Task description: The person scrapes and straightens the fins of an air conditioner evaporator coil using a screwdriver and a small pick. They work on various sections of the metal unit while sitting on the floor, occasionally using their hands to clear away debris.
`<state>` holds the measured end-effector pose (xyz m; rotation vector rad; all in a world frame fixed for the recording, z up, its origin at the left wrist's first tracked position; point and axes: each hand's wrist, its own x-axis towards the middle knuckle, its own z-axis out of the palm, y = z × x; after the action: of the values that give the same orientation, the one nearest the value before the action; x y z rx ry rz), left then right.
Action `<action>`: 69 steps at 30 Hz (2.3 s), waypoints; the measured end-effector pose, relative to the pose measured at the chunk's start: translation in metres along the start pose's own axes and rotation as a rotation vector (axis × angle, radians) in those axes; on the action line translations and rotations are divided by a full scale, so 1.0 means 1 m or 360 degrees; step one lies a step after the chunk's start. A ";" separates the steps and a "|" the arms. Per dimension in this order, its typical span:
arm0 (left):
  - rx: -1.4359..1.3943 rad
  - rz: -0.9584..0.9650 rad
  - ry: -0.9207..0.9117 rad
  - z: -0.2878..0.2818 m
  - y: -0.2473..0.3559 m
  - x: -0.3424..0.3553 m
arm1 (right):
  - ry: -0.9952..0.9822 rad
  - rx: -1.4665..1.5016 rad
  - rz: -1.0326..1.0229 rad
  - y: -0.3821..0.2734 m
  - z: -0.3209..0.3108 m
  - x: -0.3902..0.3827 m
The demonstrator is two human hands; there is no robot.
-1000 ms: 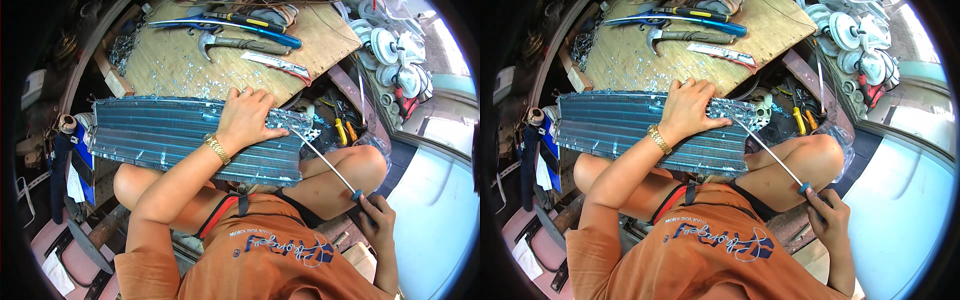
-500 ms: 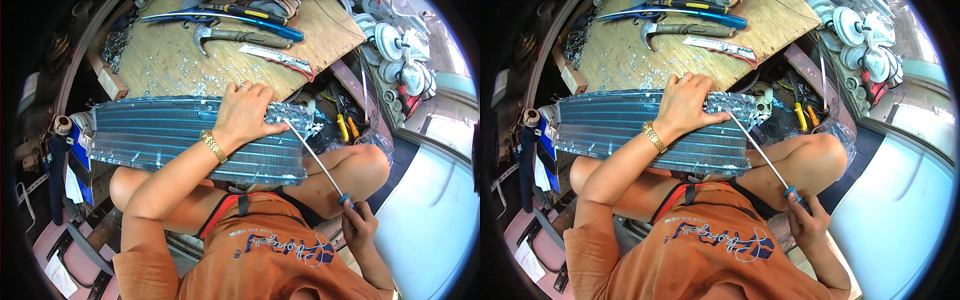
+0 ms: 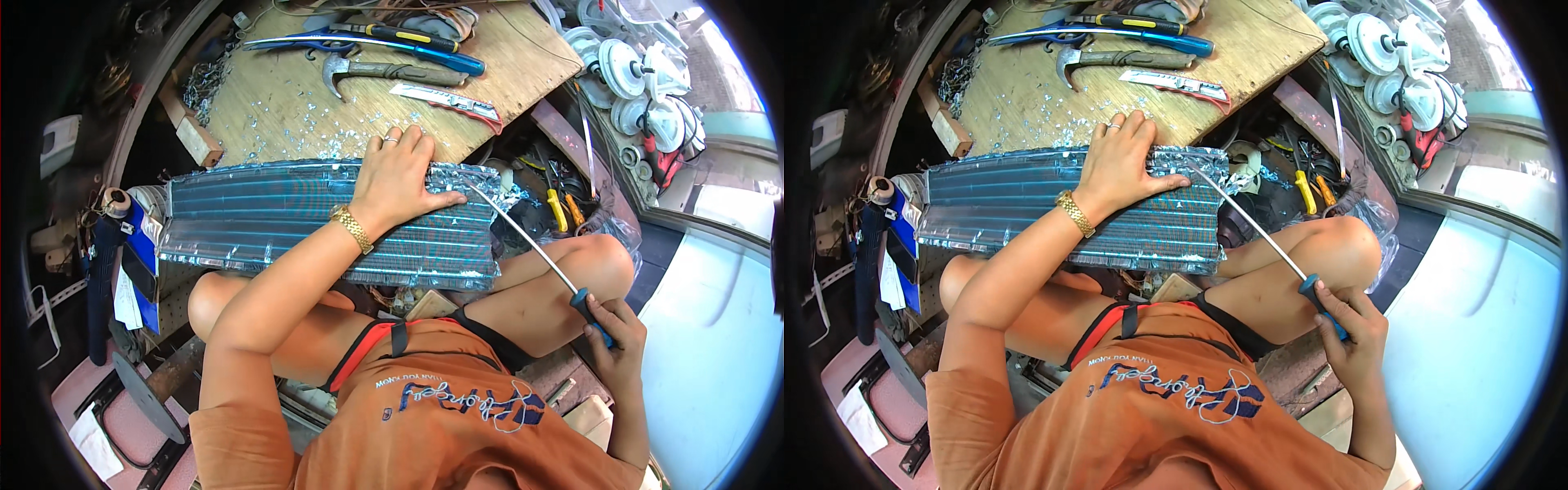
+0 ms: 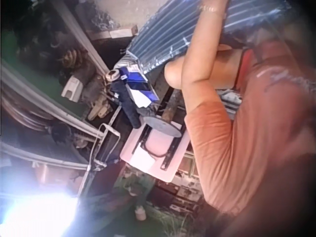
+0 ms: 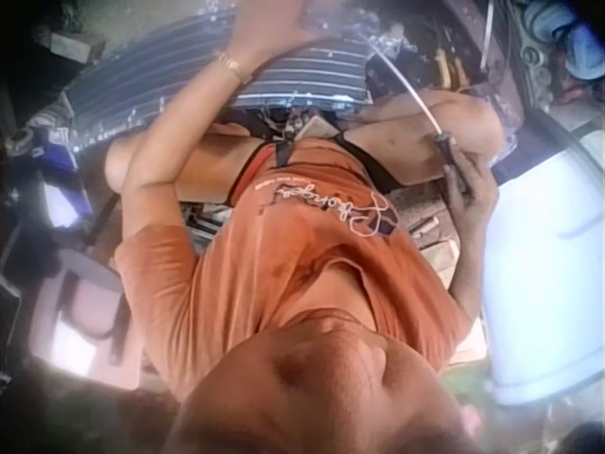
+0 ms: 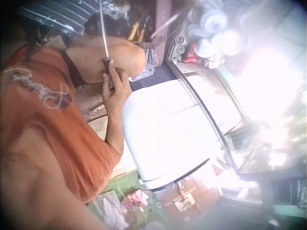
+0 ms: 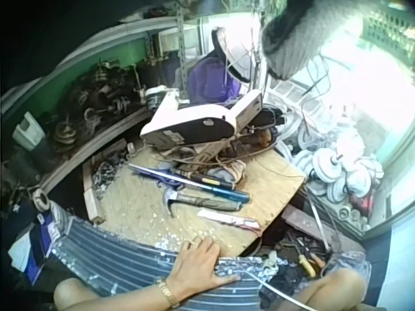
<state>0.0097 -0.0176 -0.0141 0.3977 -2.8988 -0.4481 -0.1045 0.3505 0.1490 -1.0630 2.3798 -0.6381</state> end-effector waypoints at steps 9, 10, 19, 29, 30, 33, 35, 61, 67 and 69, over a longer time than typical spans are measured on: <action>-0.0062 -0.0011 0.0054 0.002 -0.003 0.000 | -0.0095 -0.0151 -0.0173 -0.008 -0.014 0.026; -0.0070 -0.0020 0.0046 0.002 -0.003 0.000 | -0.0108 -0.0172 -0.0175 -0.009 -0.015 0.028; -0.0162 -0.0029 0.0008 0.004 -0.005 0.001 | -0.0311 -0.0283 -0.0261 -0.010 -0.031 0.053; -0.0087 -0.0024 0.0009 0.004 -0.004 -0.002 | -0.0201 0.0389 0.0171 0.003 0.000 0.031; -0.0081 -0.0030 0.0031 0.002 -0.005 -0.002 | -0.0190 0.0395 0.0153 0.003 -0.002 0.029; -0.0035 -0.0031 0.0055 0.002 -0.003 0.003 | -0.0150 0.0129 -0.0025 0.003 -0.006 0.025; -0.0021 -0.0027 0.0072 0.002 -0.004 0.002 | -0.0140 -0.0001 -0.0128 0.002 -0.010 0.028; -0.0024 -0.0096 0.0026 0.008 0.022 0.005 | 0.0047 -0.0005 -0.0098 0.015 -0.031 0.008; -0.0023 -0.0129 0.0065 0.007 0.027 0.005 | -0.0044 -0.0076 -0.0134 0.005 -0.030 0.017; -0.0042 -0.0128 0.0048 0.007 0.027 0.005 | -0.0147 -0.0231 -0.0155 -0.007 -0.039 0.024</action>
<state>-0.0029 0.0073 -0.0119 0.5142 -2.8529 -0.4878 -0.1371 0.3367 0.1786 -1.2489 2.3343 -0.4441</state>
